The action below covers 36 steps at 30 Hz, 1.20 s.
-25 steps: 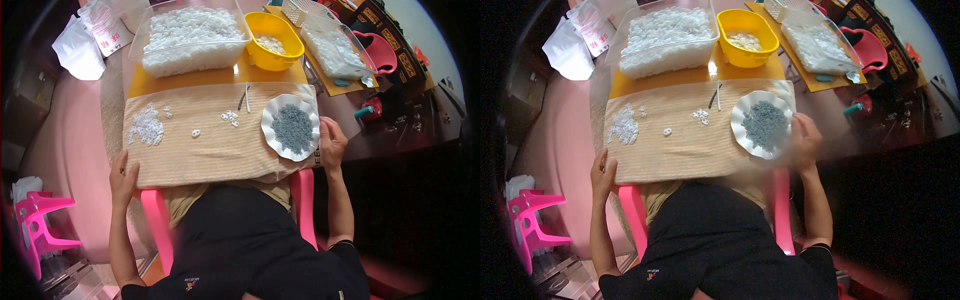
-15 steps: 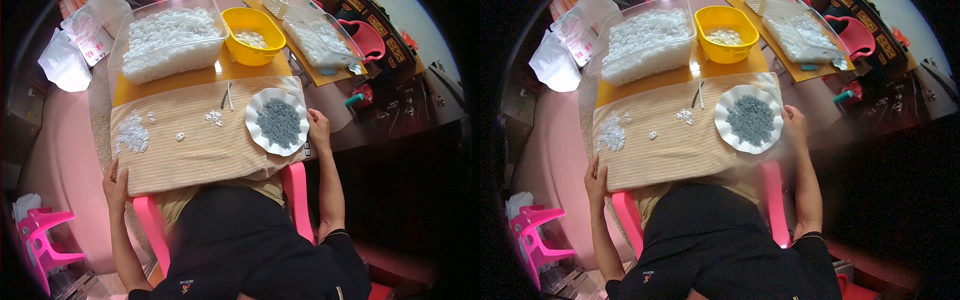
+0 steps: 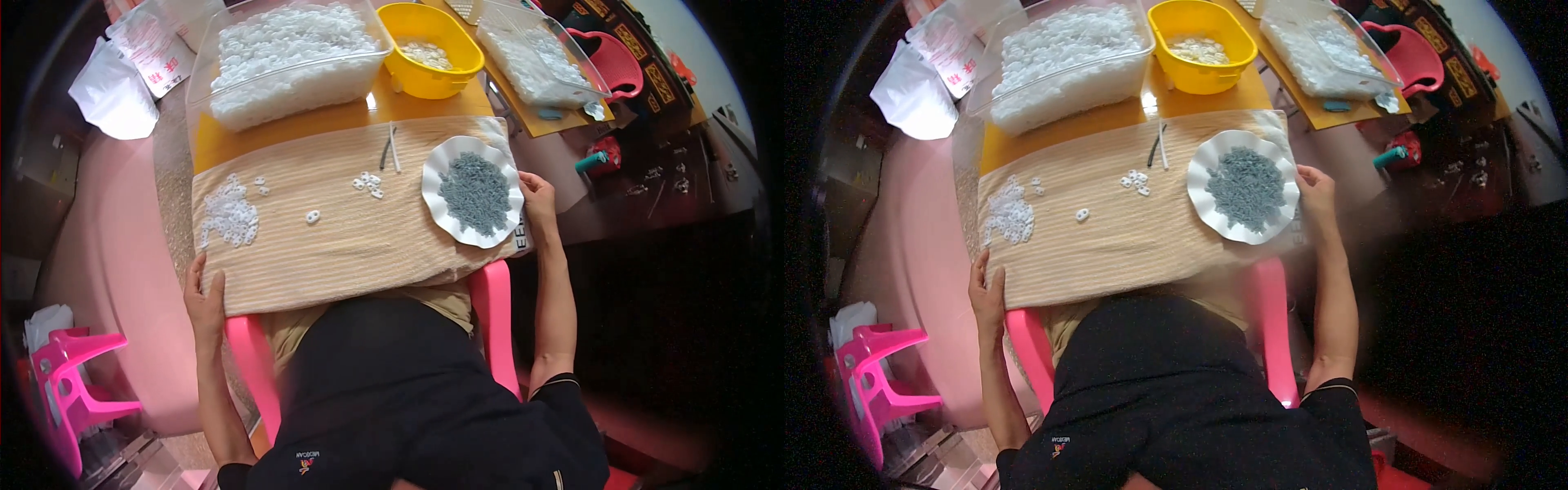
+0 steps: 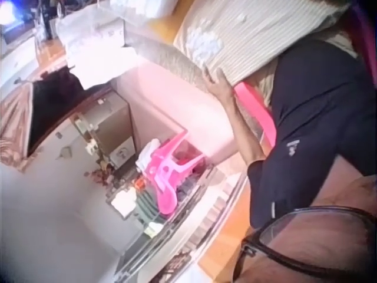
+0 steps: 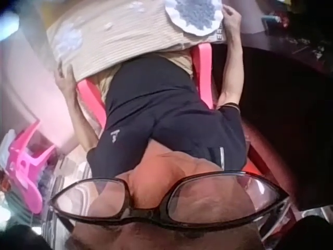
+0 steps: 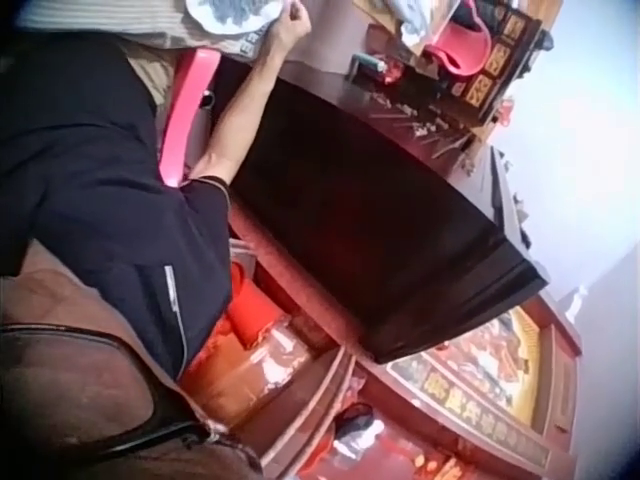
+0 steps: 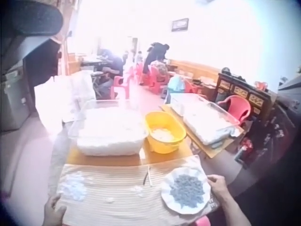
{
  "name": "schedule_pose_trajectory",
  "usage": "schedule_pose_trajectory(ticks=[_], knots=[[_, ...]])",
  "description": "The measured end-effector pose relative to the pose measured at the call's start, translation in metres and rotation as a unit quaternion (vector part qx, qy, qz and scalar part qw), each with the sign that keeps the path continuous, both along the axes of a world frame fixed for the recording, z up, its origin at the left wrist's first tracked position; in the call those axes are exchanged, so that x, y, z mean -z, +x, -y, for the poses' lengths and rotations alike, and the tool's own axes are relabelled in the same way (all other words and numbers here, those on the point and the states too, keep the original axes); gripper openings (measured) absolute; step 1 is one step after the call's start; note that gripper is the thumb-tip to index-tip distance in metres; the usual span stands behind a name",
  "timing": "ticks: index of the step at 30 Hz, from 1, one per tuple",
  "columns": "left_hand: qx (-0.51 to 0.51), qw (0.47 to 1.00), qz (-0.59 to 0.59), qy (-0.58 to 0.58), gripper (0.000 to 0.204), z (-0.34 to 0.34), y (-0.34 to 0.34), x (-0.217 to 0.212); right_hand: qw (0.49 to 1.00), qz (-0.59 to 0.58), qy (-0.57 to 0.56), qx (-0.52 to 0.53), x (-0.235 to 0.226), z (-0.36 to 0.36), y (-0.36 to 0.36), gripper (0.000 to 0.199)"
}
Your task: Assembling small white plastic components by hand at a workbench.
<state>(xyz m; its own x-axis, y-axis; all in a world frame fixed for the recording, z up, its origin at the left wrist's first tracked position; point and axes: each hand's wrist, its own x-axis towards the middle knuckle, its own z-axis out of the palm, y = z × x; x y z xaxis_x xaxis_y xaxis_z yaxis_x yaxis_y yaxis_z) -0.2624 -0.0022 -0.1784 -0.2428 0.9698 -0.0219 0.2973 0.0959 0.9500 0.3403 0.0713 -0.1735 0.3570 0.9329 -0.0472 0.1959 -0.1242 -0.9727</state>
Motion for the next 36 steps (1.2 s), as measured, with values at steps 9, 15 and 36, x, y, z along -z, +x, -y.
schedule_pose_trajectory(ticks=[9,15,36], knots=[[0.021,0.998,-0.048,0.025,0.042,0.004,0.001,-0.013,0.995,0.094,-0.025,-0.026,-0.021,0.003,-0.006,0.026],[-0.057,0.904,-0.401,0.134,0.030,0.001,0.044,-0.056,0.868,0.442,0.220,0.053,-0.094,0.014,-0.079,0.021],[0.179,0.974,0.047,0.130,0.013,-0.014,0.156,-0.066,0.768,0.526,0.181,-0.318,-0.058,-0.026,-0.218,0.010]])
